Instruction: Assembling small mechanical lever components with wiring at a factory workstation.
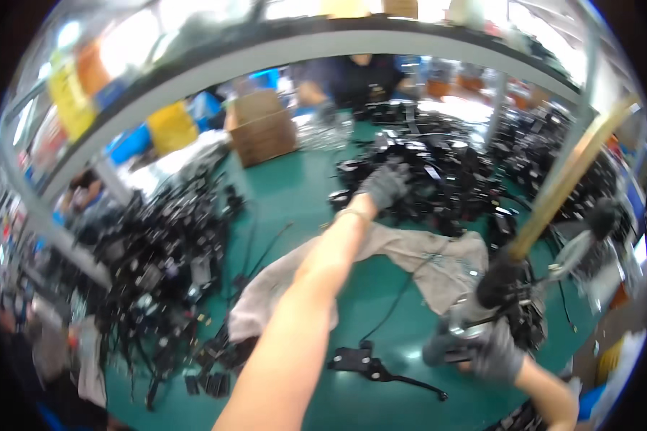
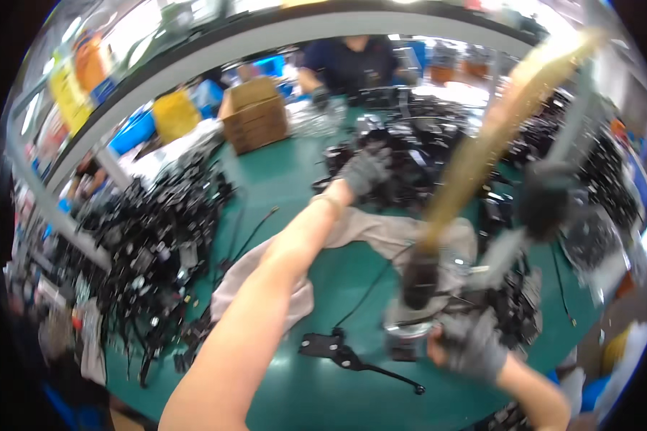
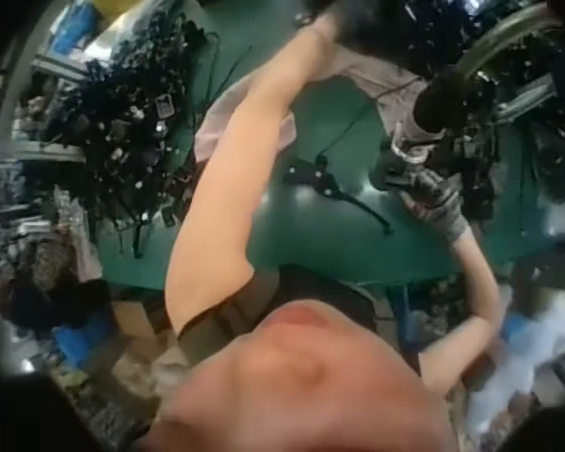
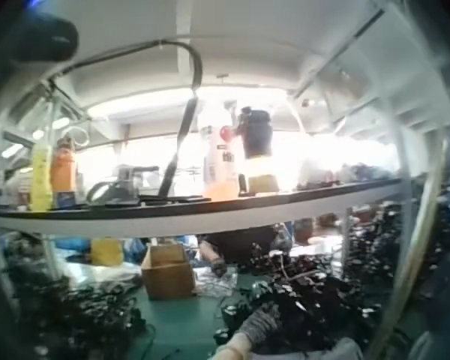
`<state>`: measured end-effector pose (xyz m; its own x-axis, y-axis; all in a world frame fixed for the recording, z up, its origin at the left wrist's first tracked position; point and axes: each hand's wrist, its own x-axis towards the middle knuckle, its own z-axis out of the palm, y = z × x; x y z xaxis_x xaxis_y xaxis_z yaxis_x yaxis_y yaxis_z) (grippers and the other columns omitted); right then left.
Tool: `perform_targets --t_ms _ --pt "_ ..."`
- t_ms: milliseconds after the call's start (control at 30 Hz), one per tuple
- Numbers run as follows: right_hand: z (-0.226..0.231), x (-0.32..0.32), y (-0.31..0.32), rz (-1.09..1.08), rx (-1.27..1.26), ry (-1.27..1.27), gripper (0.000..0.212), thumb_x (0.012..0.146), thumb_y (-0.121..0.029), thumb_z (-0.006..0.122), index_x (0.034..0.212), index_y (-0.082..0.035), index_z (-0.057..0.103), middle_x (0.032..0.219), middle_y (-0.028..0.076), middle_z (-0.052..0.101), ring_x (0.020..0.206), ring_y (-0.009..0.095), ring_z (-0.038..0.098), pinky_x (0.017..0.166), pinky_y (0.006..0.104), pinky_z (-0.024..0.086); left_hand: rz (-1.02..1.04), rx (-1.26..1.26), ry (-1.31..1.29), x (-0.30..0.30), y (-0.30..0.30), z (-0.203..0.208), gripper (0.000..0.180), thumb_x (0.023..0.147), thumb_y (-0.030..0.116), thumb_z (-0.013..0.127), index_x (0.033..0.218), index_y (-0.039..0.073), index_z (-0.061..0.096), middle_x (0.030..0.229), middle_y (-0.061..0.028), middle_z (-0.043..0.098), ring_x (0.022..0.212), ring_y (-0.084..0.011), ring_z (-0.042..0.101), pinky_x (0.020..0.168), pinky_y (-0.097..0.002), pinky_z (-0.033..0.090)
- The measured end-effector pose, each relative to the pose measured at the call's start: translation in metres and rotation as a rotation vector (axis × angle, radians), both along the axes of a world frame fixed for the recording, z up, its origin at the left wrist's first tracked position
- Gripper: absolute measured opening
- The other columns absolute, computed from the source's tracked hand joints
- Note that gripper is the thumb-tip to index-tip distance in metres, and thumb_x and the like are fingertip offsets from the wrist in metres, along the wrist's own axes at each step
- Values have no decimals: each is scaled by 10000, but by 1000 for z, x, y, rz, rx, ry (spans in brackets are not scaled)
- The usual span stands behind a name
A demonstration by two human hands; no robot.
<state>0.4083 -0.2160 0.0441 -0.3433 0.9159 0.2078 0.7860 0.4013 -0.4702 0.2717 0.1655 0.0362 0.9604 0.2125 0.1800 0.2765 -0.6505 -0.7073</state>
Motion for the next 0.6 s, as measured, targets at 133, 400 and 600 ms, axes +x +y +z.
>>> perform_targets --t_ms 133,400,600 --pt "-23 -38 -49 35 64 -166 343 752 -265 691 1028 -105 567 807 98 618 706 279 616 540 420 476 17 -115 -82 -3 -8 2 406 891 204 445 1288 178 528 1443 -89 397 1364 -280 319 1118 -461 210" --pt "-27 -60 -35 -59 -344 149 173 904 -188 514 989 -44 557 567 131 529 537 307 532 525 401 443 97 -239 -409 -141 -95 23 522 757 271 613 1257 140 536 1342 -106 466 1305 -312 362 1082 -477 252" --pt "-27 -115 6 -181 -315 773 259 977 -317 447 990 -85 562 575 -35 447 463 85 411 428 263 332 103 -286 -807 -309 -166 62 375 705 102 608 1079 118 595 1063 -119 588 1063 -318 524 957 -426 400"
